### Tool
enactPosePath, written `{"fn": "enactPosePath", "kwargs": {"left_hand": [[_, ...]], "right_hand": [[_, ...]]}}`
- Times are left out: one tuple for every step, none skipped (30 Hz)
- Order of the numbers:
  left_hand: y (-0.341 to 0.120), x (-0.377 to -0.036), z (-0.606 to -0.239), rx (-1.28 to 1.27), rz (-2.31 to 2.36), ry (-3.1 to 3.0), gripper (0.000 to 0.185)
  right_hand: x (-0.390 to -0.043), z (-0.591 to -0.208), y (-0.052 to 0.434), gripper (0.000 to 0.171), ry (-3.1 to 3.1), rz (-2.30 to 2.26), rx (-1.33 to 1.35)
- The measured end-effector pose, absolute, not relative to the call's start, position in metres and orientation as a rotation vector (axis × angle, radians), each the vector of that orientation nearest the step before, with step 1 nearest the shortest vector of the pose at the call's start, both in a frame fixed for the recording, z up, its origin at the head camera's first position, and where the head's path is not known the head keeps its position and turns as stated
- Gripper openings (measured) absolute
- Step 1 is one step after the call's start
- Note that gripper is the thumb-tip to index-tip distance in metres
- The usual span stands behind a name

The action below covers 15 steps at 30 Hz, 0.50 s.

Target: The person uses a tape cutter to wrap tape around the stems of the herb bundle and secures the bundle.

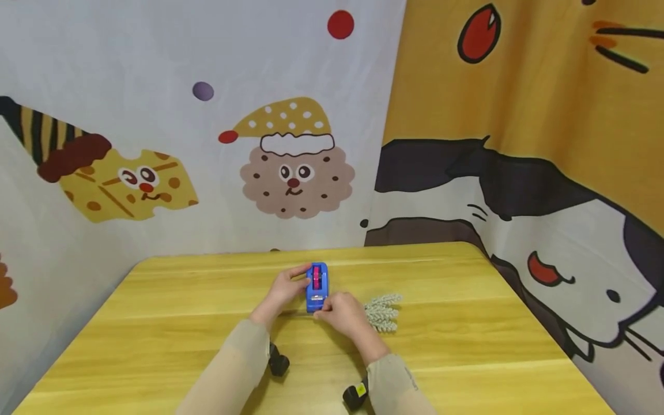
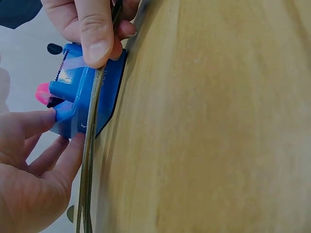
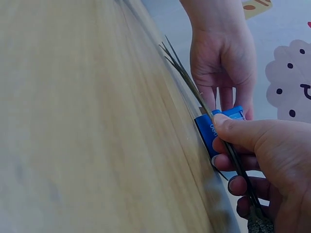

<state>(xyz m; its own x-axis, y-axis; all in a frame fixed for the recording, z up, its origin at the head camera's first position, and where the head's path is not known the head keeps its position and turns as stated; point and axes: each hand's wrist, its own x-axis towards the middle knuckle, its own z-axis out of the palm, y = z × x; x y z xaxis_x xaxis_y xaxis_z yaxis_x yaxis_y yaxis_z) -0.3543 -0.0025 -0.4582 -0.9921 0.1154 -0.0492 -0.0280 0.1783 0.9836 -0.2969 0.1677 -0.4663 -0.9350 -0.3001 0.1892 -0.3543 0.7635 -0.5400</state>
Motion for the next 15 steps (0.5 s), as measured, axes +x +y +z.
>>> {"fn": "enactPosePath", "kwargs": {"left_hand": [[-0.0024, -0.3544, -0.4580, 0.094, 1.937, 2.325, 0.039], [-0.0024, -0.3546, -0.4581, 0.095, 1.934, 2.325, 0.039], [-0.0027, -0.3547, -0.4579, 0.093, 1.929, 2.327, 0.039], [-0.0030, -0.3547, -0.4575, 0.090, 1.927, 2.329, 0.039], [-0.0034, -0.3548, -0.4573, 0.087, 1.926, 2.332, 0.039], [-0.0038, -0.3549, -0.4570, 0.082, 1.928, 2.331, 0.039], [-0.0042, -0.3550, -0.4569, 0.077, 1.931, 2.328, 0.039], [-0.0045, -0.3552, -0.4565, 0.071, 1.941, 2.319, 0.038], [-0.0048, -0.3552, -0.4563, 0.071, 1.942, 2.319, 0.038], [-0.0048, -0.3552, -0.4562, 0.077, 1.944, 2.315, 0.038], [-0.0047, -0.3553, -0.4562, 0.080, 1.946, 2.309, 0.039], [-0.0046, -0.3553, -0.4563, 0.083, 1.948, 2.301, 0.039], [-0.0045, -0.3552, -0.4563, 0.086, 1.949, 2.296, 0.039], [-0.0044, -0.3552, -0.4566, 0.090, 1.949, 2.297, 0.039], [-0.0044, -0.3553, -0.4568, 0.090, 1.947, 2.301, 0.039]], "right_hand": [[-0.2970, -0.4665, 0.1677, 0.032, -2.866, 0.909, 0.523], [-0.2973, -0.4665, 0.1676, 0.032, -2.865, 0.911, 0.519], [-0.2976, -0.4668, 0.1676, 0.032, -2.861, 0.908, 0.524], [-0.2981, -0.4670, 0.1674, 0.031, -2.857, 0.903, 0.530], [-0.2985, -0.4671, 0.1672, 0.031, -2.853, 0.901, 0.537], [-0.2988, -0.4674, 0.1673, 0.031, -2.846, 0.901, 0.544], [-0.2989, -0.4675, 0.1674, 0.031, -2.841, 0.900, 0.550], [-0.2989, -0.4674, 0.1674, 0.030, -2.837, 0.898, 0.552], [-0.2991, -0.4678, 0.1676, 0.030, -2.836, 0.898, 0.551], [-0.2990, -0.4680, 0.1677, 0.030, -2.836, 0.894, 0.549], [-0.2985, -0.4682, 0.1680, 0.029, -2.837, 0.889, 0.546], [-0.2978, -0.4688, 0.1684, 0.028, -2.840, 0.879, 0.548], [-0.2971, -0.4690, 0.1685, 0.027, -2.846, 0.866, 0.549], [-0.2966, -0.4693, 0.1686, 0.026, -2.853, 0.855, 0.550], [-0.2963, -0.4697, 0.1686, 0.026, -2.858, 0.843, 0.552]]}}
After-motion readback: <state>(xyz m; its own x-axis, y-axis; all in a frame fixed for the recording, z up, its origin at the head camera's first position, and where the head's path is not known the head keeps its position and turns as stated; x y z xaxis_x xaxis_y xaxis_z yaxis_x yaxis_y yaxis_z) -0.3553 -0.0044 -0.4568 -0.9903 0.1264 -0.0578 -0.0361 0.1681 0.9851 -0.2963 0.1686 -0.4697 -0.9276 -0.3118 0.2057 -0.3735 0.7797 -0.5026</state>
